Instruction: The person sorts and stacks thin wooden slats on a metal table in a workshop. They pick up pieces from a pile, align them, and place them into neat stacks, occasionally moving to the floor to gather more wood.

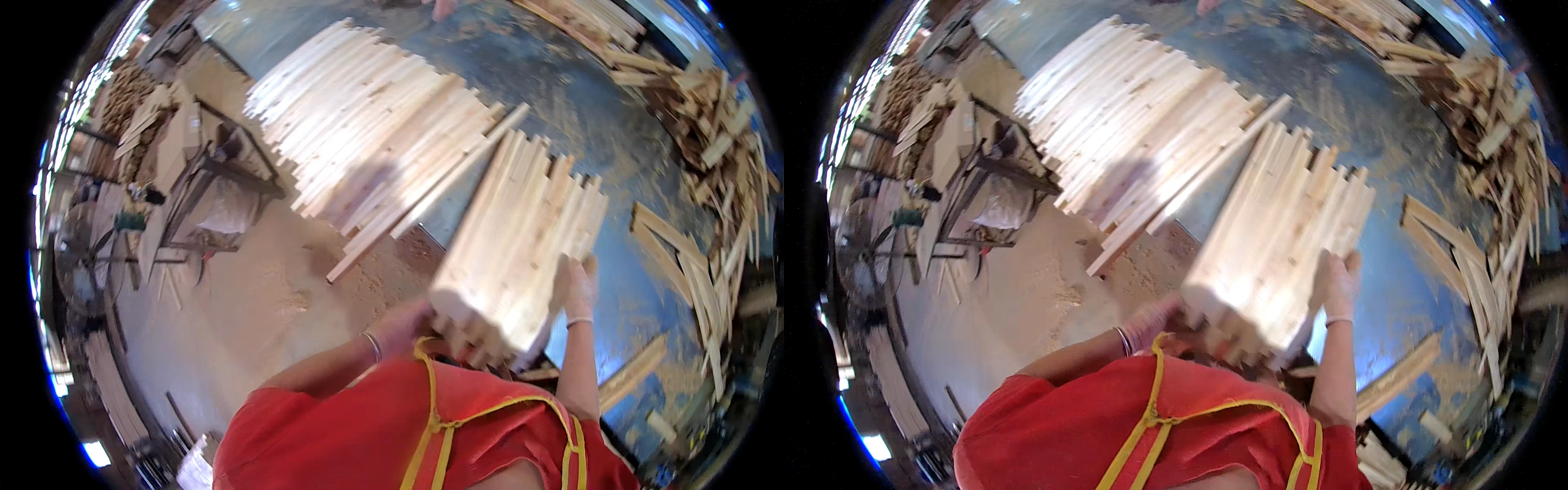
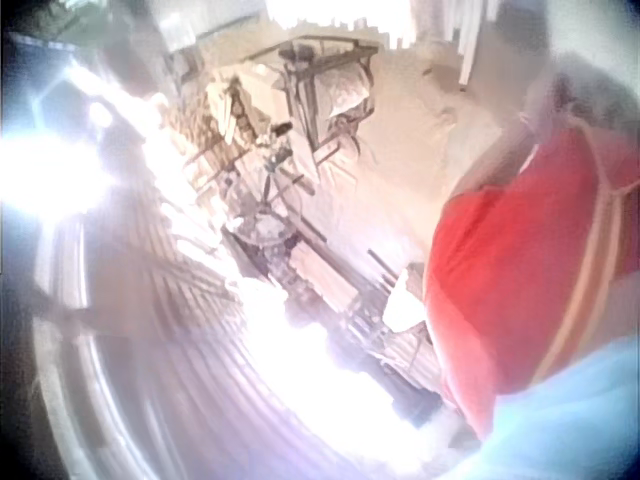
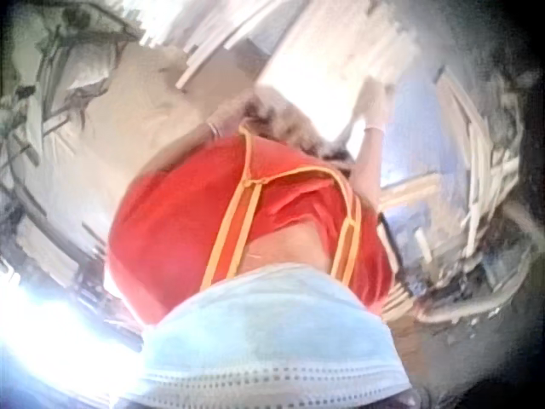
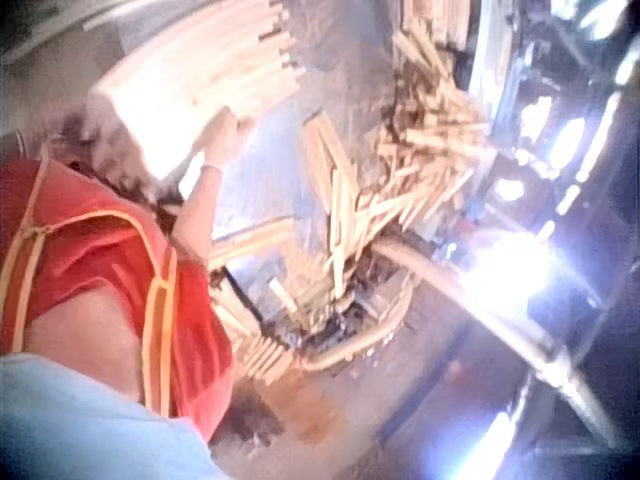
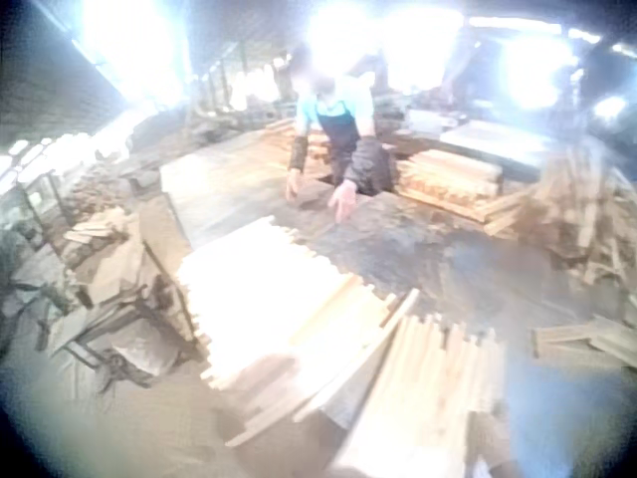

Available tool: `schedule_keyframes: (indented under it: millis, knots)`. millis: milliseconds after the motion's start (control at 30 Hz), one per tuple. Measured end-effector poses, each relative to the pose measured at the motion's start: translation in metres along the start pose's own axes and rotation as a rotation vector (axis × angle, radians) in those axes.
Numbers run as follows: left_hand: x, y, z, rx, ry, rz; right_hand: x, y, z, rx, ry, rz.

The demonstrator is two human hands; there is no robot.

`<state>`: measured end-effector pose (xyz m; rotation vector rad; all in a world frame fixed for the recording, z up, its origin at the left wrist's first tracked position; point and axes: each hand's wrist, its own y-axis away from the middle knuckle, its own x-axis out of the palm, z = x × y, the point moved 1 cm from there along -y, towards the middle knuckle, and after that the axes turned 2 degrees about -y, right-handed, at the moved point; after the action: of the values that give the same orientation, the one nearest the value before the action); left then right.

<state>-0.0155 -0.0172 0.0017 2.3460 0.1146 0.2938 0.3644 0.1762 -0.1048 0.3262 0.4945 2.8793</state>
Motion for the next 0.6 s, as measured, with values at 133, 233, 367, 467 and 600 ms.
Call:
schedule_keyframes:
  millis: [133,233,367,467,600]
  knots:
    - [-0.001,-0.024,-0.011,0.114,-1.118,0.134,0.016,0.009,0.058,0.028,0.044,0.029]
    - [0.025,-0.074,-0.085,0.29,-1.157,-0.109,-0.024,-0.026,0.049,-0.024,0.248,-0.074]
    - [0.053,-0.156,-0.114,0.266,-1.132,-0.306,-0.022,-0.053,0.067,0.063,0.62,0.09]
    - [0.09,-0.182,-0.117,0.321,-1.15,-0.344,-0.009,-0.058,0.074,0.138,0.696,0.145]
    - [0.117,-0.186,-0.112,0.298,-0.889,-0.346,-0.024,-0.063,0.051,0.114,0.227,0.177]
